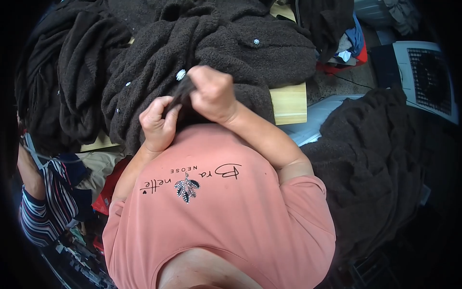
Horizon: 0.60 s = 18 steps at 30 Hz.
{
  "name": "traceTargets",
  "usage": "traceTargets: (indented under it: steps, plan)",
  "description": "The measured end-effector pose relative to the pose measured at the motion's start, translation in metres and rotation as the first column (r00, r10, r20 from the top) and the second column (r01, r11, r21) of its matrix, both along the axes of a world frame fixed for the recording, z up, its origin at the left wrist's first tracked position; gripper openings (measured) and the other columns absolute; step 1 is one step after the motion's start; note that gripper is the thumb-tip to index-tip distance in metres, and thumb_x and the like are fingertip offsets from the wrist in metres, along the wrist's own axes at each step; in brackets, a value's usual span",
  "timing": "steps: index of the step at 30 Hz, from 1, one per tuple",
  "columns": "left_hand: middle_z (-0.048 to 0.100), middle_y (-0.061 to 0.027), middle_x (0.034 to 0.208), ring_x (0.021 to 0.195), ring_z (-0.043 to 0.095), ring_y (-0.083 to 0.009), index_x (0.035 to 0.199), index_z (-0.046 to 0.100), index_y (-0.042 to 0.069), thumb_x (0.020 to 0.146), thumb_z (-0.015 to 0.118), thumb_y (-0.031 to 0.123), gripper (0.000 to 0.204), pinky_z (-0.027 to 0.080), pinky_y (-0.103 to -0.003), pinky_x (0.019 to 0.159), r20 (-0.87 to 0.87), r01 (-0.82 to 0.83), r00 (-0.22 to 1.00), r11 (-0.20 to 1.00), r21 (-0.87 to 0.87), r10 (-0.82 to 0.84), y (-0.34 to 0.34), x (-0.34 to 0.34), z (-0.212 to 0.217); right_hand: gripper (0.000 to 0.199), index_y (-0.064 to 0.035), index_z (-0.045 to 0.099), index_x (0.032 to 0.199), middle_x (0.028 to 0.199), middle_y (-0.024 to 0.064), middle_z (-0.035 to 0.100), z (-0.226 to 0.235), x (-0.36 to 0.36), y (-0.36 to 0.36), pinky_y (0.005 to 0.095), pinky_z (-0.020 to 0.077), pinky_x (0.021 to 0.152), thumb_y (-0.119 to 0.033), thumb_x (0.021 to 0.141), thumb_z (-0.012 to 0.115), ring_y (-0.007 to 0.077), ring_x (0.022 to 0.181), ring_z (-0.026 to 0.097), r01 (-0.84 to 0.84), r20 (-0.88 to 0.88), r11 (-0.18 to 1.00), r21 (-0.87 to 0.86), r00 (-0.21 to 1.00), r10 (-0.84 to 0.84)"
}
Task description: Inspecting a fleece garment and using a small trimmer to remove loose threads.
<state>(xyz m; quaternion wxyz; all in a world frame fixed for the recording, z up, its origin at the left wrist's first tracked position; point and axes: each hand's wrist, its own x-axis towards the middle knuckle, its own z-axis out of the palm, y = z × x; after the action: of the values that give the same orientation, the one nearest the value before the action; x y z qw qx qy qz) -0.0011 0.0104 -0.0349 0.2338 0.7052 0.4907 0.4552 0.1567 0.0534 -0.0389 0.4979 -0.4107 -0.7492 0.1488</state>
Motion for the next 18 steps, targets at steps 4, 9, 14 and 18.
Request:
traceTargets:
  steps: [4, 9, 14, 18]
  plan:
    - [0.057, -0.0139, 0.069, 0.060, 0.058, -0.0277, 0.080, 0.058, 0.000, 0.066, 0.056, -0.011, 0.018, 0.047, -0.031, 0.054, -0.139, 0.039, 0.989, 0.999, -0.032, -0.043, -0.014, -0.027, -0.028, 0.034, 0.0008, 0.058, 0.087, 0.076, 0.0134, 0.060, 0.004, 0.036, 0.000, 0.0272, 0.0482, 0.063, 0.015, 0.059, 0.044, 0.0225, 0.065, 0.061, 0.123, -0.065, 0.992, 0.025, 0.990, -0.121]
    - [0.062, -0.0124, 0.078, 0.068, 0.062, -0.0214, 0.088, 0.061, -0.002, 0.067, 0.059, -0.010, 0.023, 0.048, -0.028, 0.062, -0.245, 0.037, 0.962, 0.950, -0.309, -0.117, -0.022, -0.062, -0.040, 0.037, 0.0021, 0.058, 0.090, 0.080, 0.0057, 0.061, -0.022, 0.063, -0.035, 0.0223, 0.0449, 0.071, 0.015, 0.062, 0.037, 0.0111, 0.076, 0.057, 0.180, -0.304, 0.893, -0.413, 0.897, -0.321]
    - [0.061, -0.0115, 0.093, 0.082, 0.061, -0.0140, 0.106, 0.056, -0.005, 0.080, 0.056, 0.003, 0.027, 0.048, -0.024, 0.073, 0.316, 0.292, 0.940, 0.776, -0.559, -0.126, 0.013, -0.058, -0.010, 0.032, 0.0044, 0.059, 0.077, 0.076, 0.0141, 0.061, 0.020, 0.053, -0.061, 0.0300, 0.0472, 0.064, 0.009, 0.051, 0.041, 0.0248, 0.070, 0.060, -0.644, -0.441, 0.691, -0.329, 0.751, 0.491]
    - [0.061, -0.0189, 0.091, 0.084, 0.062, -0.0288, 0.107, 0.054, -0.003, 0.075, 0.063, 0.013, 0.037, 0.050, -0.035, 0.074, -0.398, 0.383, 0.818, 0.909, -0.163, -0.415, 0.052, 0.000, -0.031, 0.022, 0.0028, 0.061, 0.078, 0.074, 0.0122, 0.061, 0.029, 0.044, -0.069, 0.0300, 0.0470, 0.062, 0.002, 0.057, 0.052, 0.0242, 0.068, 0.059, -0.799, -0.519, 0.425, -0.425, 0.600, 0.609]
